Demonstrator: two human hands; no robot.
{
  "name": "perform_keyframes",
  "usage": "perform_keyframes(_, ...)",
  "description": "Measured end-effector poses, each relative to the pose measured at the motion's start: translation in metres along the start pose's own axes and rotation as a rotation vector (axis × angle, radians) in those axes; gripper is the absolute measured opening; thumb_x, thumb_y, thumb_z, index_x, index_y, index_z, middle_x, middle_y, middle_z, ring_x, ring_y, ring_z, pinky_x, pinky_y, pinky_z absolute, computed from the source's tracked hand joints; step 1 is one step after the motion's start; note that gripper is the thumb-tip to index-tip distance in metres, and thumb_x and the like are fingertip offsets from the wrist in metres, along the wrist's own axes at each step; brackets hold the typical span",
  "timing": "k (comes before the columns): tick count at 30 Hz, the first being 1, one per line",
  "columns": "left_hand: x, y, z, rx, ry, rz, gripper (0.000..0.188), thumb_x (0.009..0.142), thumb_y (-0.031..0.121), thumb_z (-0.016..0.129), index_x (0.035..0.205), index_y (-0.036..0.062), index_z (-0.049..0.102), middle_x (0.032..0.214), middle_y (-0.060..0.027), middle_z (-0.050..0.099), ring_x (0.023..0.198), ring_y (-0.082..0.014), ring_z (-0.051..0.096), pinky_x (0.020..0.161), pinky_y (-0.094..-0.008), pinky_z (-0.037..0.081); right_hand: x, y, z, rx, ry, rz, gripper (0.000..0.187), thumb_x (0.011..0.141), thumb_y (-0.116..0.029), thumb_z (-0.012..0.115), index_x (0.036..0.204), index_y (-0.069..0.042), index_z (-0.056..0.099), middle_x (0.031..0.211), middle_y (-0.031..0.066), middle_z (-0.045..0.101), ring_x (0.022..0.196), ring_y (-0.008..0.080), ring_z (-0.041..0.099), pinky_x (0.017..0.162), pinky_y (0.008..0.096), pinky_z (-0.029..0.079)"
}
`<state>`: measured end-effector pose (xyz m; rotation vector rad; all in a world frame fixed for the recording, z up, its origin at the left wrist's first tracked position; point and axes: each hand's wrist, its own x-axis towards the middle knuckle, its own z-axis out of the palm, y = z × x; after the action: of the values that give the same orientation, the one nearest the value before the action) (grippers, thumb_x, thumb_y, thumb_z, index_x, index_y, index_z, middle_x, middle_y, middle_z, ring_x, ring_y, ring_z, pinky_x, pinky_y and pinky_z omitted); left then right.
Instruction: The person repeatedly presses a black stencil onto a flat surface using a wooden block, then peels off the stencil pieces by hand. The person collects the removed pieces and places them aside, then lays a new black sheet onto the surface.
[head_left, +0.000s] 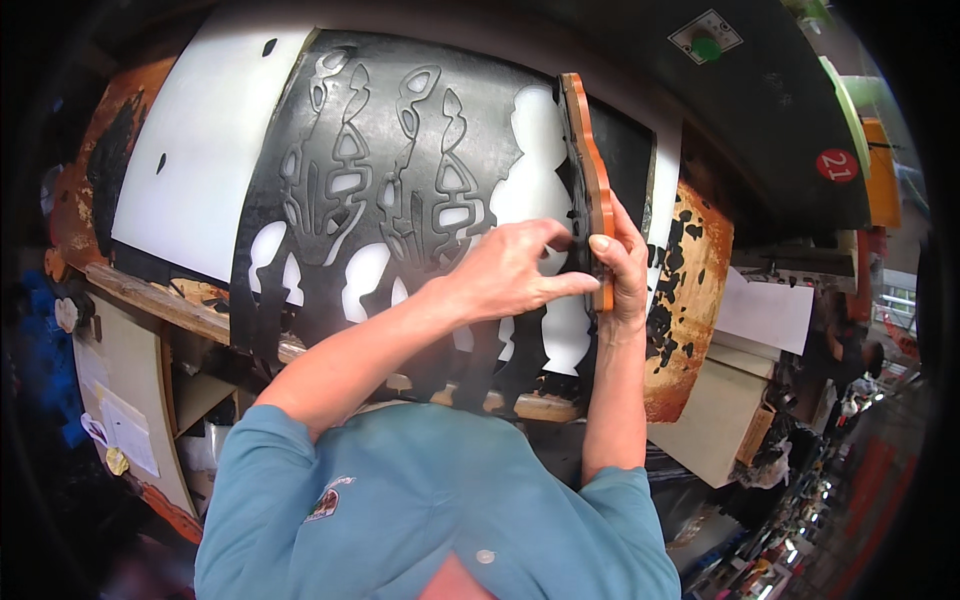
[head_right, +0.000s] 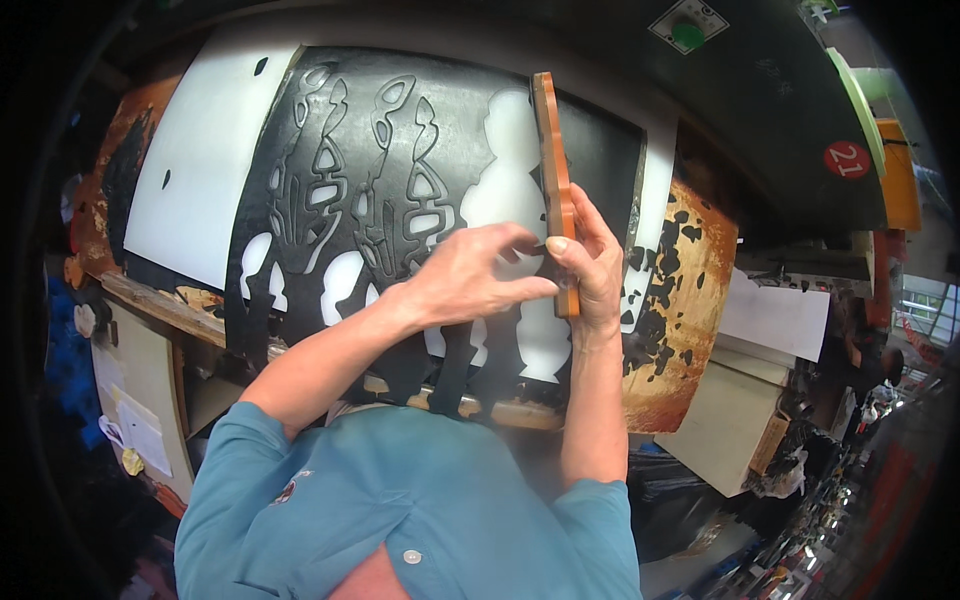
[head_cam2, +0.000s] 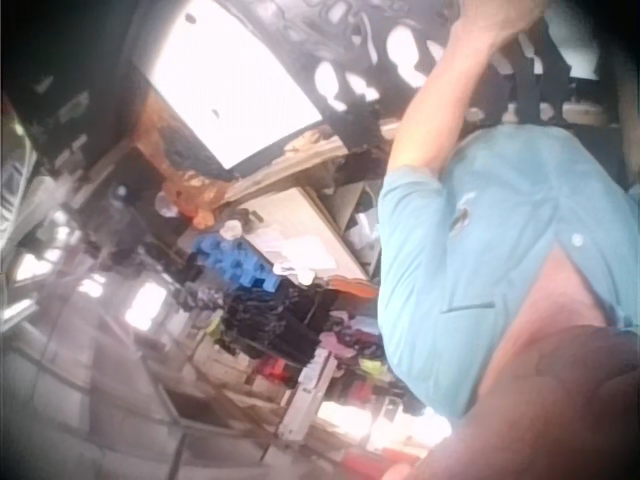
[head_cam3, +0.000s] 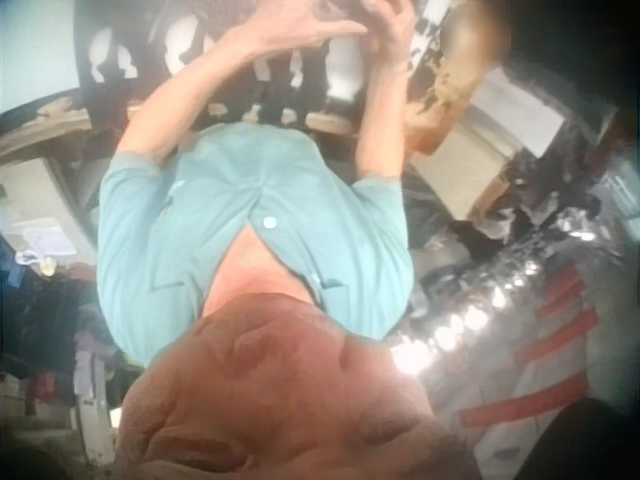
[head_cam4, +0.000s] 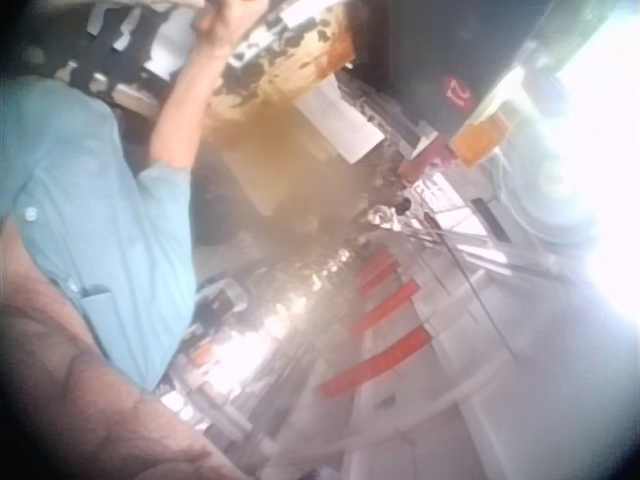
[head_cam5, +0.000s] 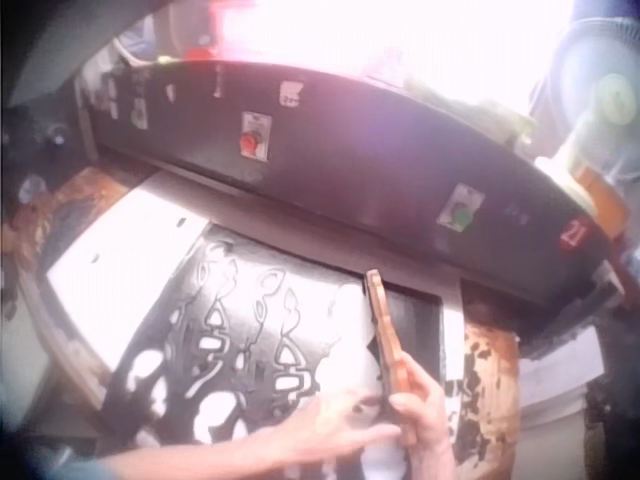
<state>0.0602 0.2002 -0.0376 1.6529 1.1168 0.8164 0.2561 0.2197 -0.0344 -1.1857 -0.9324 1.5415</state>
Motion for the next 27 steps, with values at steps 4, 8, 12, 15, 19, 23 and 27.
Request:
perform_keyframes(4, 0.003, 0.0, 0.012, -0.163, -0.071, -0.037, 0.047, 0.093, 0.037, 0.083, 0.114, -0.0034, 0.075, 0.1, -0.0217, 0.078, 0.091, -0.0317, 0.077, 0.083, -0.0402, 0.06, 0.002, 0.001, -0.002, 0.093, -0.041, -0.024, 0.093, 0.078, -0.023, 0.083, 0.157, 0.009, 0.047, 0.126, 0.0106, 0.069, 0.085, 0.006, 0.063, 0.07, 0.0181, 0.048)
perform_keyframes(8, -0.008, -0.01, 0.005, -0.21, 0.002, -0.194, 0.027, 0.099, 0.021, 0.068, 0.087, -0.0027, 0.073, 0.068, -0.0129, 0.069, 0.058, -0.0189, 0.062, 0.061, -0.0362, 0.053, 0.005, 0.001, -0.012, 0.087, -0.082, 0.001, 0.085, 0.083, -0.021, 0.08, 0.157, 0.006, 0.049, 0.097, -0.0034, 0.066, 0.064, -0.0011, 0.049, 0.057, 0.0142, 0.038)
perform_keyframes(12, -0.027, -0.018, -0.019, -0.205, 0.104, -0.485, 0.028, 0.098, 0.02, 0.065, 0.085, -0.0046, 0.071, 0.067, -0.0108, 0.072, 0.065, -0.0167, 0.076, 0.061, -0.0327, 0.058, 0.004, 0.01, -0.018, 0.252, -0.022, -0.046, 0.07, 0.086, -0.025, 0.076, 0.145, 0.007, 0.057, 0.093, -0.0009, 0.065, 0.066, 0.0008, 0.054, 0.061, 0.0141, 0.047)
perform_keyframes(15, -0.037, -0.025, -0.03, -0.135, 0.03, -0.645, 0.032, 0.104, 0.023, 0.064, 0.084, -0.0015, 0.07, 0.072, -0.0079, 0.073, 0.062, -0.0129, 0.072, 0.059, -0.0295, 0.058, 0.0, 0.017, -0.02, 0.393, 0.025, -0.093, 0.066, 0.086, -0.027, 0.075, 0.14, 0.008, 0.059, 0.108, 0.0086, 0.072, 0.086, 0.0098, 0.07, 0.08, 0.0211, 0.059)
perform_keyframes(19, -0.041, -0.023, -0.033, -0.098, -0.073, -0.62, 0.036, 0.103, 0.024, 0.065, 0.079, -0.0022, 0.071, 0.068, -0.0076, 0.072, 0.06, -0.014, 0.07, 0.059, -0.0316, 0.057, -0.009, 0.024, -0.025, 0.461, 0.023, -0.142, 0.072, 0.084, -0.03, 0.076, 0.141, 0.01, 0.058, 0.124, 0.0188, 0.072, 0.107, 0.0216, 0.074, 0.098, 0.0298, 0.06)
perform_keyframes(23, -0.026, -0.008, -0.036, 0.439, -0.025, -0.378, 0.036, 0.097, 0.024, 0.069, 0.072, -0.0031, 0.069, 0.057, -0.0145, 0.061, 0.055, -0.0225, 0.066, 0.06, -0.0396, 0.054, -0.026, 0.018, -0.039, 0.464, 0.075, -0.198, 0.074, 0.082, -0.028, 0.076, 0.141, 0.011, 0.057, 0.127, 0.0219, 0.072, 0.112, 0.0245, 0.074, 0.102, 0.033, 0.061)
perform_keyframes(27, 0.035, -0.013, -0.012, 0.37, 0.215, 0.118, 0.031, 0.102, 0.026, 0.069, 0.113, -0.0031, 0.073, 0.104, -0.0265, 0.073, 0.096, -0.0374, 0.073, 0.088, -0.0452, 0.057, -0.048, 0.004, -0.057, 0.591, 0.073, -0.251, 0.085, 0.085, -0.021, 0.074, 0.155, 0.014, 0.04, 0.141, 0.0332, 0.061, 0.126, 0.0367, 0.069, 0.11, 0.0414, 0.059)
